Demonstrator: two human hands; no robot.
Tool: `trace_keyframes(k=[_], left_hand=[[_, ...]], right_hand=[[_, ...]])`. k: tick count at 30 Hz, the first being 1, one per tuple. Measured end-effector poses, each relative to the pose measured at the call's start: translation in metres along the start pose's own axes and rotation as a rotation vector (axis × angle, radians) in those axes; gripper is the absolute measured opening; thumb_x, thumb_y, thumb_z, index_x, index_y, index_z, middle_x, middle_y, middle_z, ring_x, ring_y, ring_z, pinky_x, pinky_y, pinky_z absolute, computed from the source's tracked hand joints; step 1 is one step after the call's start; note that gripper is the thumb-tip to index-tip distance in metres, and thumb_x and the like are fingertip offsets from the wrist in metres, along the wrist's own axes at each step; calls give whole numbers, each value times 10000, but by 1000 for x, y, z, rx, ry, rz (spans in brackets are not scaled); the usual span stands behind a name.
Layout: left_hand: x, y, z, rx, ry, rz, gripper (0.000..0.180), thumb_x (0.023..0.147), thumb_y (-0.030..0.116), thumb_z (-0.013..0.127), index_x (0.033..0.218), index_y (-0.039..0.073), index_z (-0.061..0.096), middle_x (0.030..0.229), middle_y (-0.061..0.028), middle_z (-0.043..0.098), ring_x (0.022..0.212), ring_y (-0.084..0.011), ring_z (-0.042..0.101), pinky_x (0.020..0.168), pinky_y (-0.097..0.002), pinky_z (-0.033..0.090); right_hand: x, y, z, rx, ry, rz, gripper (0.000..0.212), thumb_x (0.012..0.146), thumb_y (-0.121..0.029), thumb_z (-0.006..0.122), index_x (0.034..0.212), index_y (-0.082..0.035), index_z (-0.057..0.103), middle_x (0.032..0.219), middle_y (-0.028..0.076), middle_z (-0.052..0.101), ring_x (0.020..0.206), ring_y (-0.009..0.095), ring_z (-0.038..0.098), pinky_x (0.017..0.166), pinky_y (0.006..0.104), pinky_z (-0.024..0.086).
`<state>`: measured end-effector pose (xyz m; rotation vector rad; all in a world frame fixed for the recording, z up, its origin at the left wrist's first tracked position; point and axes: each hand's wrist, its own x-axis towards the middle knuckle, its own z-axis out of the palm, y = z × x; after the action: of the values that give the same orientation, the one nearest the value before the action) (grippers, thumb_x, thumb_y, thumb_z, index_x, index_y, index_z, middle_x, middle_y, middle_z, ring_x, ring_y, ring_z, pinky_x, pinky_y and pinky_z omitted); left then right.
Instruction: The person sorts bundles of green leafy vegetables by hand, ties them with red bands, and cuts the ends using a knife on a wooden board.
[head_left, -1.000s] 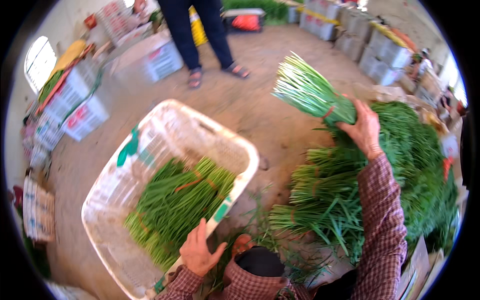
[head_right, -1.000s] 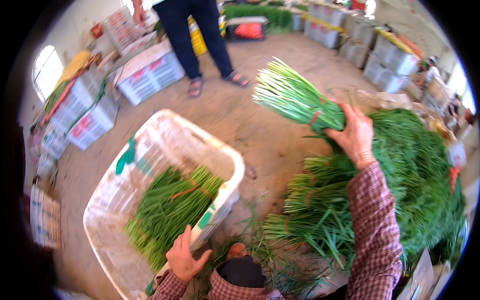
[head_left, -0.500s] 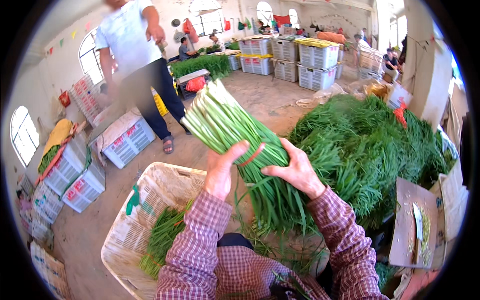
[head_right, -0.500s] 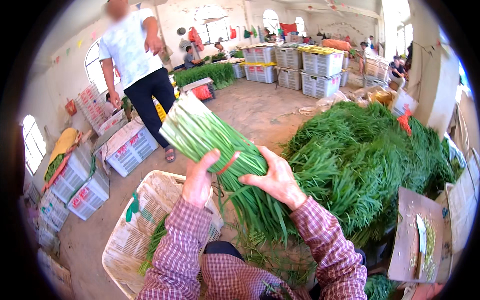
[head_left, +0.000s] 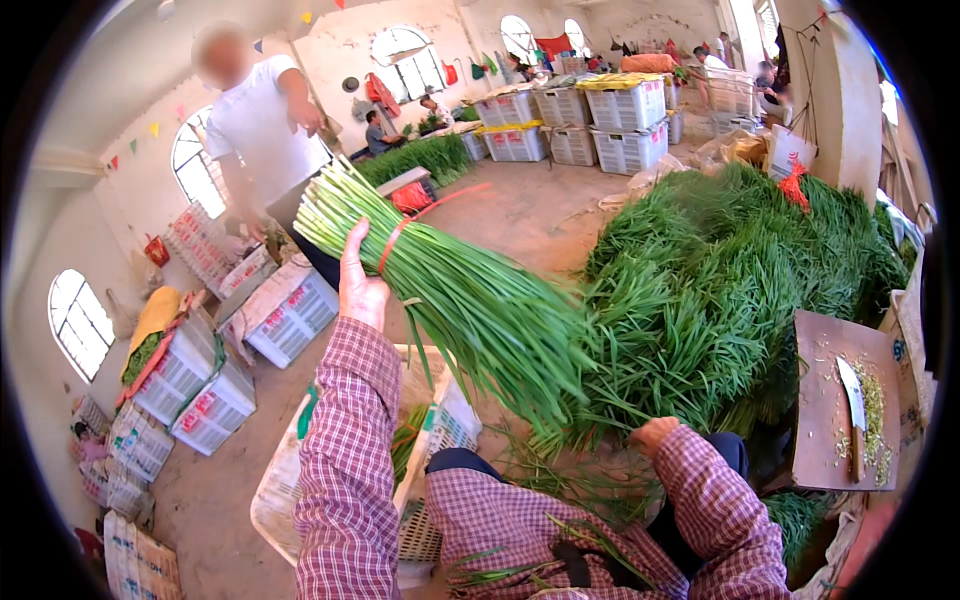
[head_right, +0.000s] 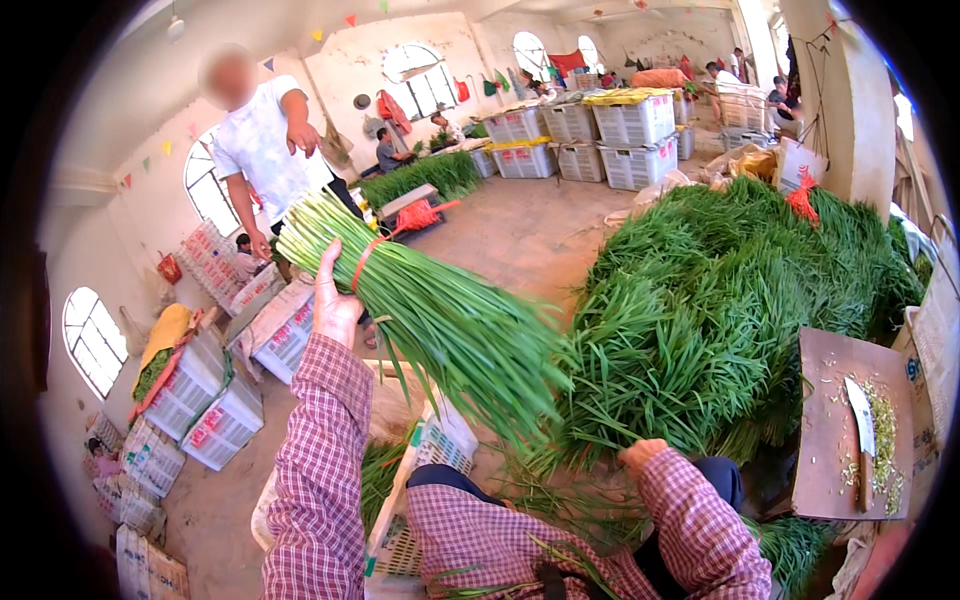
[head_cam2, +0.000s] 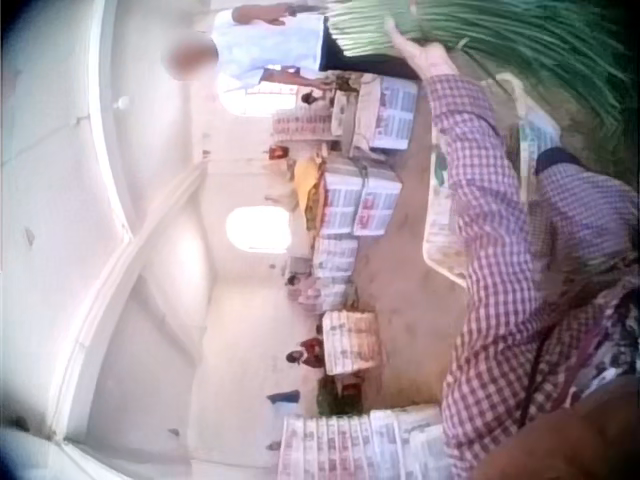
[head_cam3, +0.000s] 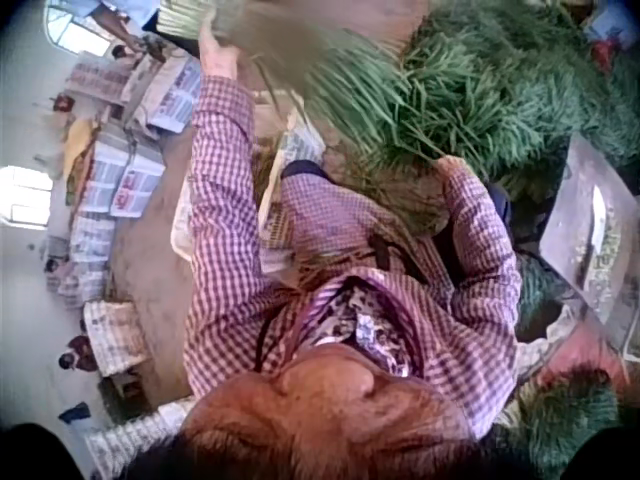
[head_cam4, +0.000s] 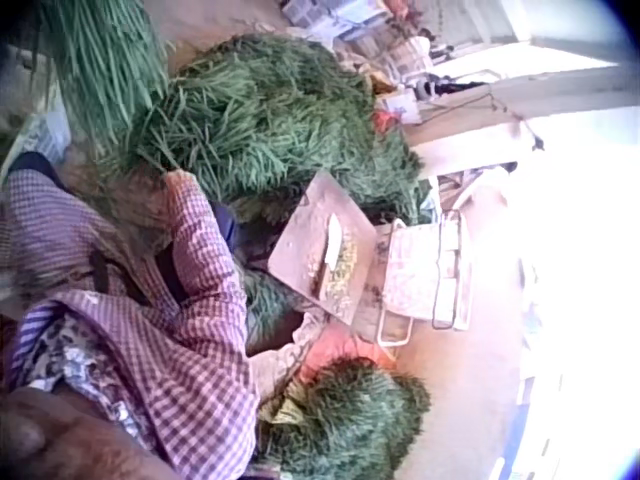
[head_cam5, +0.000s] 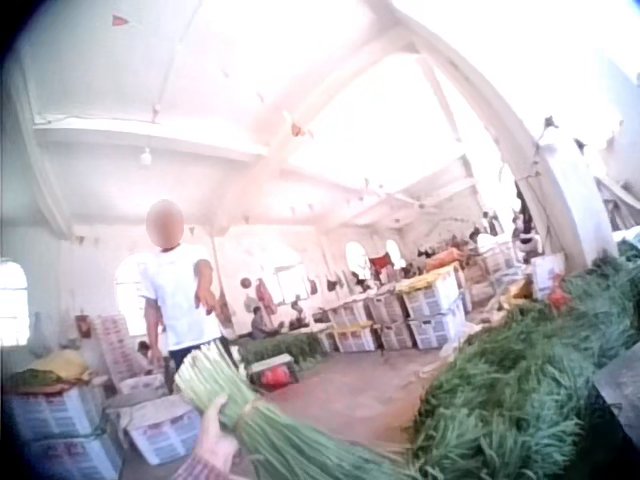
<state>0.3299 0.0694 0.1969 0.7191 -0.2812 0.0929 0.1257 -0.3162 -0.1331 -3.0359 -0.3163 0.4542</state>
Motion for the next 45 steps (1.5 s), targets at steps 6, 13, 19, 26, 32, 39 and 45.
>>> trace_keyframes(k=[6, 13, 19, 26, 32, 39, 45], left_hand=[[-3, 24, 10, 44, 1, 149, 434, 776, 129, 771, 1158, 33, 589, 1119, -90, 639, 1016, -252, 640, 897, -435, 555], [-7, 18, 6, 311, -113, 175, 468, 735, 63, 782, 1161, 32, 591, 1102, -69, 635, 1007, -204, 618, 838, -412, 579], [-43, -4, 50, 552, -322, 42, 526, 721, 70, 784, 1196, 1, 568, 1108, -79, 647, 993, -179, 621, 893, -335, 497], [-64, -29, 88, 751, -511, -15, 615, 772, 114, 777, 1294, -18, 480, 1193, -108, 611, 1073, -189, 599, 950, -337, 474], [-94, -63, 11, 1069, -612, 106, 792, 788, 330, 759, 1402, -27, 408, 1347, -167, 529, 1273, -247, 482, 1090, -389, 354], [-115, -12, -123, 1845, -818, -486, 697, 776, 356, 758, 1333, 11, 521, 1216, -178, 629, 1097, -269, 615, 965, -391, 476], [-79, 6, -6, 762, -609, -215, 952, 706, 482, 799, 1428, 16, 389, 1385, -136, 505, 1285, -237, 477, 1080, -393, 356]], right_hand=[[-28, 3, -76, 359, 547, 32, 316, 816, -271, 657, 1096, -125, 668, 951, 124, 697, 843, 284, 680, 749, 399, 543], [-27, -76, -205, 692, 971, -279, 575, 842, -297, 710, 1302, -28, 494, 1090, 181, 658, 997, 304, 654, 850, 390, 518], [43, -131, -304, 762, 1014, -506, 1074, 675, -466, 839, 1438, 45, 282, 1372, 259, 482, 1281, 364, 473, 1084, 419, 372], [68, -167, -291, 1736, 760, -621, 901, 691, -232, 863, 1393, -31, 335, 1277, 127, 529, 1179, 236, 533, 1010, 367, 452], [56, -131, -276, 1912, 864, -541, 716, 713, -239, 833, 1261, -19, 428, 1153, 128, 589, 1034, 224, 598, 920, 376, 506], [42, -97, -273, 1859, 898, -521, 686, 730, -223, 816, 1250, -4, 425, 1145, 133, 594, 997, 207, 612, 901, 371, 517], [38, -99, -263, 1735, 622, -506, 709, 725, -220, 811, 1278, -4, 425, 1173, 123, 581, 1021, 196, 600, 938, 362, 495]])
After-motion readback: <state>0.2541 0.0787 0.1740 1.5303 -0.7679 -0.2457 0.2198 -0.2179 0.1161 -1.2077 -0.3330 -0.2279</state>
